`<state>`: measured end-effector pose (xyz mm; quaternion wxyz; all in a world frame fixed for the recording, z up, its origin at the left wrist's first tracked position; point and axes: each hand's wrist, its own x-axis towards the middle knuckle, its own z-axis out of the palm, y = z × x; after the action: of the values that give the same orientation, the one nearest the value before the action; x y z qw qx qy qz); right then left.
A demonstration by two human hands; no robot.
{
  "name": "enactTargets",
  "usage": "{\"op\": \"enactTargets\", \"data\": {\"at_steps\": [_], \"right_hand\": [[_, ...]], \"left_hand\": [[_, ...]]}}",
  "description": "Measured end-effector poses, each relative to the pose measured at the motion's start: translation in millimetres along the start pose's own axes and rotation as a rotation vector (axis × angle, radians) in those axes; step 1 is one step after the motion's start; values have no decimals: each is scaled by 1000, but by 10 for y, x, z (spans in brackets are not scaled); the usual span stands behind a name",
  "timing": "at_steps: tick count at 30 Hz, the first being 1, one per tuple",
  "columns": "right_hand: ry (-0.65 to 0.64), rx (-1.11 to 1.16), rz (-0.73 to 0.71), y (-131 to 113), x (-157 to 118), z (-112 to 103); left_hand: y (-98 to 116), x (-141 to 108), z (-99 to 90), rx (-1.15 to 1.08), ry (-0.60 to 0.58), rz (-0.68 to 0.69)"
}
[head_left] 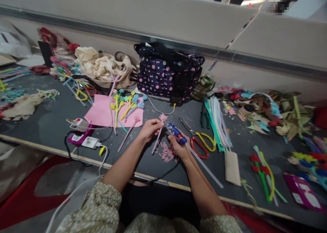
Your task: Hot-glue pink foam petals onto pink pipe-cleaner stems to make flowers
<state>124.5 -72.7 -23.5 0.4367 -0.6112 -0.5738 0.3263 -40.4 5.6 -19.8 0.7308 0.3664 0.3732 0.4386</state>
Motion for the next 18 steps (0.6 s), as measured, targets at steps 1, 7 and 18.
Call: {"op": "enactTargets", "data": {"at_steps": [1, 7, 18], "right_hand": [[0, -1, 0, -2, 0, 0], [17, -5, -3, -63, -2, -6], [43, -6, -12, -88, -6, 8]], "left_hand": [[2, -1, 2, 1, 3, -3], [5, -4, 5, 1, 21, -12], [-27, 15, -24, 6, 2, 4]]}}
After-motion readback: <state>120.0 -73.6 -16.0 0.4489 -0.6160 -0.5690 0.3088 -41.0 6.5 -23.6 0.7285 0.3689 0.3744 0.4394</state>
